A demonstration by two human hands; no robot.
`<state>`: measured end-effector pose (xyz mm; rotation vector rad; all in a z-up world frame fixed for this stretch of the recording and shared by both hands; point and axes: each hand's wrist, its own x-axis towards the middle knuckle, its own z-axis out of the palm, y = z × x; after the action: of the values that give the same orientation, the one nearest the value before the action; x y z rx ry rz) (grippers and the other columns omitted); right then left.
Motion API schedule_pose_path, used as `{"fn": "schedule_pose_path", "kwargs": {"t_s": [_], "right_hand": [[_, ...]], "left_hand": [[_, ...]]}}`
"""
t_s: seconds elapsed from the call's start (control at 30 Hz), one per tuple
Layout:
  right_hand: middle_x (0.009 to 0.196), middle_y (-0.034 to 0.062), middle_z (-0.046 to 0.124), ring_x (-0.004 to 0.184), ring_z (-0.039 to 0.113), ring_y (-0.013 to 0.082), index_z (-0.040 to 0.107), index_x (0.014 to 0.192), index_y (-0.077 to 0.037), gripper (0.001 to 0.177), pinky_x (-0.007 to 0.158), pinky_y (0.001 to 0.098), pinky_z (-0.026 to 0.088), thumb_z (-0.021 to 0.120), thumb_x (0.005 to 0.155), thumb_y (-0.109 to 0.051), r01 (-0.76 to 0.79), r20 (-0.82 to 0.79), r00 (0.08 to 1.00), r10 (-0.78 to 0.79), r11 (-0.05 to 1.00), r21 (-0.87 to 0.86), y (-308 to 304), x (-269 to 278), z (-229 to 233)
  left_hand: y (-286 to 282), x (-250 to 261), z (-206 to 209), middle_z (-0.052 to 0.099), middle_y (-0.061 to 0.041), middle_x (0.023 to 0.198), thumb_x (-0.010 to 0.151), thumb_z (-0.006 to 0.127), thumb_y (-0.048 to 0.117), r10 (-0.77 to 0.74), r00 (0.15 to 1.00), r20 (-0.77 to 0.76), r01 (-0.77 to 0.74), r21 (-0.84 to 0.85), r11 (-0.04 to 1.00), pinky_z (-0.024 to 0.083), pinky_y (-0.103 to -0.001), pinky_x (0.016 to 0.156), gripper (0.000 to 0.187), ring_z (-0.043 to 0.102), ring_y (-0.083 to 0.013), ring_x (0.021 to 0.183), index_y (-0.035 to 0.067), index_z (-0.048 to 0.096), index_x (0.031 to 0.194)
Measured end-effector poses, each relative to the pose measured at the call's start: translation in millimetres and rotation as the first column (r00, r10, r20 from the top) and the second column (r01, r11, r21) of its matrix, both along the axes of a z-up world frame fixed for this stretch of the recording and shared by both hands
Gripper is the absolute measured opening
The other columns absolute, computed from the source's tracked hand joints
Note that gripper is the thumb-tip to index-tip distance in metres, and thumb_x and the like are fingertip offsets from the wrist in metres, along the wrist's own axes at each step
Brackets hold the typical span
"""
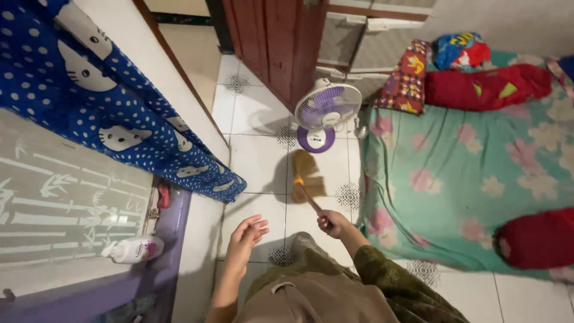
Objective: Sweeping the floor throughout different areas of the home with a broom.
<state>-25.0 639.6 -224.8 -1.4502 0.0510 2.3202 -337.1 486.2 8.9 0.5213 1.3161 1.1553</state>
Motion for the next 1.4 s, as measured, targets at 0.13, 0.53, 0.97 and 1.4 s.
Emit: {"fn": "schedule_pose_path", "kwargs": {"t_s": [0.13,0.53,0.97,1.4], "right_hand": [[0.065,0.0041,0.054,0.050,0.047,0.0095,0.050,0.088,-0.003,0.014,0.041,0.0211,0.038,0.060,0.095,-0.010,-0.033,-0.046,0.998,0.038,0.994,0.105,33.2,-10.8,84.2],[0.058,0.0008,0.052,0.044,0.046,0.0127,0.057,0.087,-0.011,0.012,0.039,0.0284,0.038,0.057,0.095,-0.020,-0.831,0.186,0.556,0.810,0.547,0.099,91.5,-5.4,206.2],[0.059,0.0062,0.058,0.042,0.048,0.0125,0.064,0.091,0.004,0.012,0.036,0.0267,0.036,0.069,0.091,-0.007,-0.855,0.288,0.468,0.836,0.510,-0.092,146.6,-29.1,75.8],[0.079,0.0128,0.070,0.053,0.065,0.0191,0.053,0.130,-0.007,0.046,0.045,0.0334,0.053,0.065,0.086,-0.006,-0.958,0.841,0.263,0.473,0.231,0.169,185.0,-160.0,141.0]], "left_hand": [[22.5,13.5,10.9,0.073,-0.014,0.125,0.100,0.057,0.024,0.049,0.999,-0.003,-0.049,-0.011,0.999,0.051,-0.034,0.096,0.038,0.071,-0.0215,0.110,0.006,0.063,0.133],[73.5,16.8,-6.3,0.073,-0.013,0.128,0.101,0.052,0.024,0.220,0.974,-0.051,-0.221,-0.013,0.975,0.050,-0.036,0.099,0.039,0.071,-0.0215,0.113,0.008,0.060,0.135],[97.8,10.0,-5.4,0.072,-0.013,0.127,0.102,0.055,0.030,0.249,0.968,-0.020,-0.247,0.077,0.966,0.051,-0.035,0.099,0.042,0.071,-0.0219,0.114,0.006,0.061,0.135],[109.5,-50.7,-19.8,0.076,-0.010,0.118,0.099,0.059,0.025,0.347,0.937,-0.043,-0.349,-0.053,0.935,0.052,-0.031,0.089,0.039,0.072,-0.0200,0.105,0.006,0.065,0.132]]}}
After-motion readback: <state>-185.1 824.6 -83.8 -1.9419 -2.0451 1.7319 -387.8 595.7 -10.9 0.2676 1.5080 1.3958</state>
